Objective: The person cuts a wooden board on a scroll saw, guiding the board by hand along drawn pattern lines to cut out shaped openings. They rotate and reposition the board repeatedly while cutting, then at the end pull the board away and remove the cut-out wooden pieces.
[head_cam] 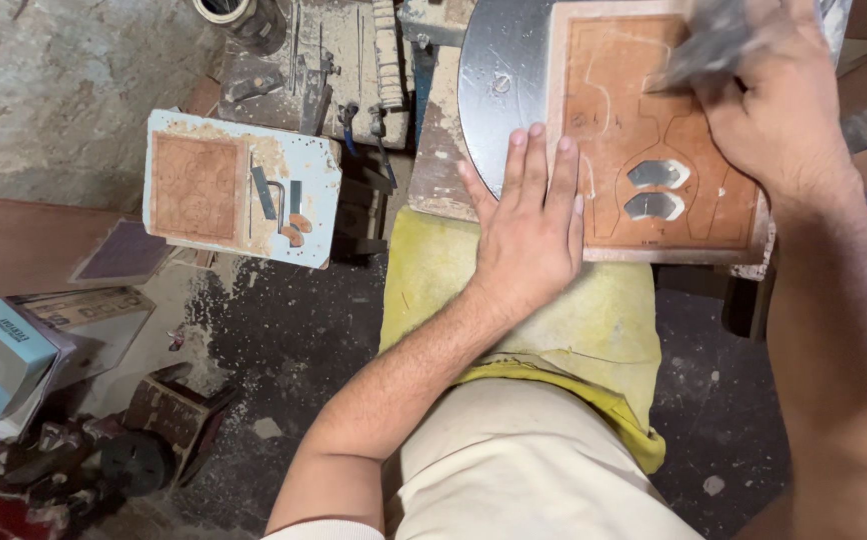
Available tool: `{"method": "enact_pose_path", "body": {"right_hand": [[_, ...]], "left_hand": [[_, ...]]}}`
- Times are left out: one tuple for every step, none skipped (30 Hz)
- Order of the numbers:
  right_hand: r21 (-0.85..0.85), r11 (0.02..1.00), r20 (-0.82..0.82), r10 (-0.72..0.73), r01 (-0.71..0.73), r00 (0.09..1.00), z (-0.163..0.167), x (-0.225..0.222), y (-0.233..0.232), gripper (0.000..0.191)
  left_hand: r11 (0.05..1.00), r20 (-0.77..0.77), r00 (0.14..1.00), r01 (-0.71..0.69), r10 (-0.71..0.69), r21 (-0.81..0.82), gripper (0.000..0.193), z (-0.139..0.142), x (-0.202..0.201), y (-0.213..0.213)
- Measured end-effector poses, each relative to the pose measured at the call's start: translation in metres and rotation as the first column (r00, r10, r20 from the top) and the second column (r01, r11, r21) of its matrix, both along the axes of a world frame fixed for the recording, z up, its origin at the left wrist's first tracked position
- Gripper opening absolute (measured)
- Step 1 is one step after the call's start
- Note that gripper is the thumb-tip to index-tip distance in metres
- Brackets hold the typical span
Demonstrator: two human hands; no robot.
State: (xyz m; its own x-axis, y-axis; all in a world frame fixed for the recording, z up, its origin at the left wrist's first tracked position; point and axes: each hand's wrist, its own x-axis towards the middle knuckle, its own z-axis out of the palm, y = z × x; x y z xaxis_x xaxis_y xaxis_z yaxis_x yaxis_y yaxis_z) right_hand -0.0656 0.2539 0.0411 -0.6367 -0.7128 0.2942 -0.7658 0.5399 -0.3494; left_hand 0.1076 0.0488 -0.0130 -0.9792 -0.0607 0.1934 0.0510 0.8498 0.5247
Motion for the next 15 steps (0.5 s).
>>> {"method": "enact_pose_path", "body": {"right_hand": [[0.02, 1.0, -0.024, -0.009, 0.009, 1.0, 0.002, 0.001, -0.002, 0.019], [0.039, 0.999, -0.047, -0.017, 0.019, 0.999, 0.005, 0.001, -0.003, 0.017], [0.071, 0.997, -0.129, -0.026, 0.035, 0.991, 0.006, 0.003, -0.005, 0.016], [0.101, 0.993, -0.208, -0.031, 0.054, 0.978, 0.007, 0.004, -0.007, 0.017], [0.051, 0.998, -0.124, -0.038, 0.045, 0.992, 0.008, 0.003, -0.008, 0.019], [0.004, 0.999, -0.03, -0.043, 0.043, 0.999, 0.01, 0.003, -0.009, 0.021], [-0.001, 0.999, -0.018, -0.037, 0.037, 0.999, 0.01, 0.004, -0.008, 0.022], [-0.006, 0.999, -0.005, -0.032, 0.032, 0.999, 0.011, 0.004, -0.008, 0.023], [0.027, 1.0, -0.081, -0.013, 0.015, 0.997, 0.011, 0.002, -0.008, 0.022], [0.061, 0.998, -0.158, 0.011, -0.002, 0.987, 0.011, -0.001, -0.008, 0.022], [0.026, 0.999, -0.047, -0.03, 0.032, 0.998, 0.011, -0.003, -0.009, 0.022], [-0.003, 0.998, 0.069, -0.069, 0.07, 0.995, 0.01, -0.003, -0.008, 0.023], [-0.001, 0.997, 0.061, -0.073, 0.073, 0.996, 0.01, -0.004, -0.008, 0.023], [0.001, 0.997, 0.052, -0.076, 0.076, 0.996, 0.01, -0.004, -0.008, 0.023], [0.03, 0.999, -0.083, -0.04, 0.042, 0.996, 0.01, -0.004, -0.008, 0.023]], "left_hand": [[1.0, 0.015, 1.0, 0.01, -0.01, 0.005, 0.061, 0.001, 0.005, 0.002], [1.0, 0.026, 0.999, 0.018, -0.018, 0.009, 0.061, 0.002, 0.01, 0.004], [1.0, 0.035, 0.999, 0.025, -0.025, 0.01, 0.062, 0.003, 0.012, 0.006], [1.0, 0.026, 0.999, 0.02, -0.02, 0.011, 0.062, 0.002, 0.011, 0.007], [1.0, 0.022, 1.0, 0.015, -0.015, 0.014, 0.063, 0.002, 0.011, 0.009], [1.0, 0.027, 1.0, 0.013, -0.013, 0.02, 0.063, 0.003, 0.014, 0.012], [1.0, 0.02, 1.0, 0.009, -0.01, 0.028, 0.063, 0.002, 0.015, 0.013], [0.999, 0.009, 1.0, 0.006, -0.006, 0.035, 0.063, 0.002, 0.014, 0.014], [0.999, -0.01, 1.0, 0.0, 0.0, 0.039, 0.063, 0.001, 0.011, 0.014], [1.0, -0.002, 1.0, 0.001, -0.001, 0.028, 0.064, 0.0, 0.01, 0.013], [1.0, 0.007, 1.0, 0.003, -0.003, 0.016, 0.064, 0.0, 0.008, 0.013], [1.0, 0.02, 1.0, 0.006, -0.006, 0.006, 0.064, 0.0, 0.008, 0.014], [1.0, 0.014, 1.0, 0.004, -0.005, 0.011, 0.064, 0.001, 0.008, 0.014], [1.0, 0.008, 1.0, 0.001, -0.001, 0.015, 0.064, 0.001, 0.008, 0.014], [1.0, 0.002, 1.0, -0.003, 0.003, 0.018, 0.064, 0.001, 0.007, 0.014]]}}
